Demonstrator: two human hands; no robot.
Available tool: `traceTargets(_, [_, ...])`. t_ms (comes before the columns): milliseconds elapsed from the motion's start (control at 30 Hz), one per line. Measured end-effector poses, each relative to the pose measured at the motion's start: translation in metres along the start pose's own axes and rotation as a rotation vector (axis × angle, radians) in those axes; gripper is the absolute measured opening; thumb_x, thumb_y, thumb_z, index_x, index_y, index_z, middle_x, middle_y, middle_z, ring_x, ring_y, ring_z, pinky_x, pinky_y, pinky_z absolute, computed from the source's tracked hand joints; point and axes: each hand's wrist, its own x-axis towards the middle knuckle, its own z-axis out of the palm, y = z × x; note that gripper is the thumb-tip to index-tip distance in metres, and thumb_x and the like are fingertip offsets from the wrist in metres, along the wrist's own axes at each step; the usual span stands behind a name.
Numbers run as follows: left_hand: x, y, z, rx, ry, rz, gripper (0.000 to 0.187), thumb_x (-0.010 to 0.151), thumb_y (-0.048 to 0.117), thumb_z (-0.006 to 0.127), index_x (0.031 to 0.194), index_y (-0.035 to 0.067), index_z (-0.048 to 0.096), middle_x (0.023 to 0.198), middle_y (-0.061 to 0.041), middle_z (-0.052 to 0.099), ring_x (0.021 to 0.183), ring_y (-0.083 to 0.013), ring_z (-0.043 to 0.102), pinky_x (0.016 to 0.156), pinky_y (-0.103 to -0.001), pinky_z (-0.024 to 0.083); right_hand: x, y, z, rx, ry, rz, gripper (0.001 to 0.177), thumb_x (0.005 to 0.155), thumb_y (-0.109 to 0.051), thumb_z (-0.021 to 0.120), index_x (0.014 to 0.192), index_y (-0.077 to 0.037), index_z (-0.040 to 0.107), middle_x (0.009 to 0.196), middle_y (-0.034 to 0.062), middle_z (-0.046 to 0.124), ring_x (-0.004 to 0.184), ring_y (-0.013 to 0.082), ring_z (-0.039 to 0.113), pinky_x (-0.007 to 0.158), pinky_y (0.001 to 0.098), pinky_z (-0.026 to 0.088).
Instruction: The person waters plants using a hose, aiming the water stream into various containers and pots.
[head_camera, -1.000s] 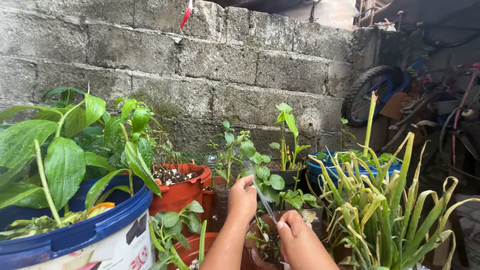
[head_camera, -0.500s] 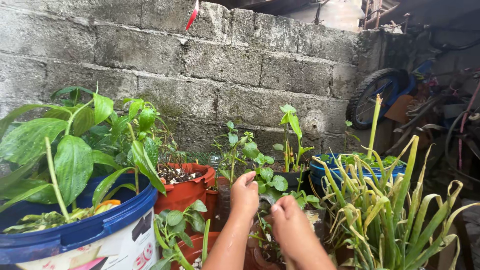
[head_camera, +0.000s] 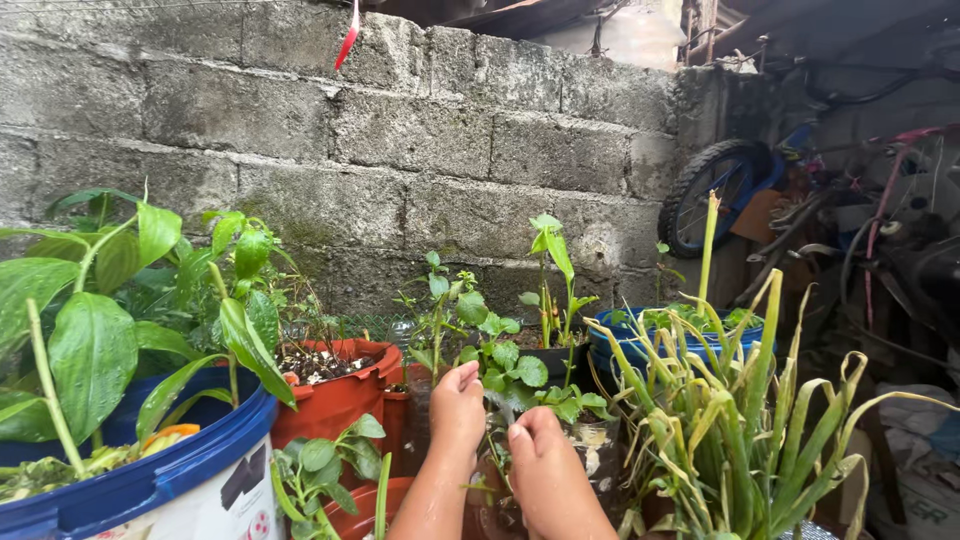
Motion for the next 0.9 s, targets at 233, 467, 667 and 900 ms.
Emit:
traceTargets(233, [0.009,-0.015,-0.001,0.069,-0.003,0.043,0.038,0.091,0.004,0.056,0.127,0.000,0.068,0.125,-0.014,0.073,0.117,-0.0215,0.070,0.103,-0.031,0.050,-0.013,-0.005,-0.003,0.215,-0.251,0.040,0.012,0.100,-0.021,0.054,0.097,-0.010,0.052,0.054,-0.0008,0.041,0.042,0.0118,0.039,0.038,0.0294,0.026])
traceTargets(467, [0.006,0.017,-0.017,-0.276,0.045,-0.144,0.037,0.094,0.008,0.058,0.131,0.005,0.063,0.122,-0.009,0.072,0.097,-0.0187,0.069,0.082,-0.033,0.053,-0.017,-0.012,-0.015,0.266,-0.511,-0.070,0.015,0.105,-0.026,0.053,0.104,-0.011,0.053,0.052,0.0005,0.044,0.039,0.0122,0.038,0.036,0.0291,0.026])
traceTargets(667, [-0.003,0.028,-0.026,-0.349,0.078,-0.207,0.030,0.094,0.006,0.058,0.122,0.005,0.066,0.103,-0.008,0.070,0.080,-0.0156,0.065,0.064,-0.028,0.050,-0.017,-0.010,-0.029,0.510,-0.545,-0.016,0.018,0.102,-0.028,0.053,0.102,-0.010,0.049,0.049,0.0013,0.042,0.035,0.0132,0.036,0.034,0.0274,0.027])
traceTargets(900, [-0.003,0.020,-0.028,-0.267,0.070,-0.184,0.030,0.094,0.010,0.058,0.122,0.007,0.066,0.100,-0.005,0.070,0.080,-0.0148,0.068,0.065,-0.029,0.052,-0.016,-0.001,-0.035,0.530,-0.763,-0.052,0.021,0.106,-0.030,0.056,0.108,-0.010,0.049,0.056,0.0017,0.045,0.045,0.0110,0.038,0.043,0.0259,0.028])
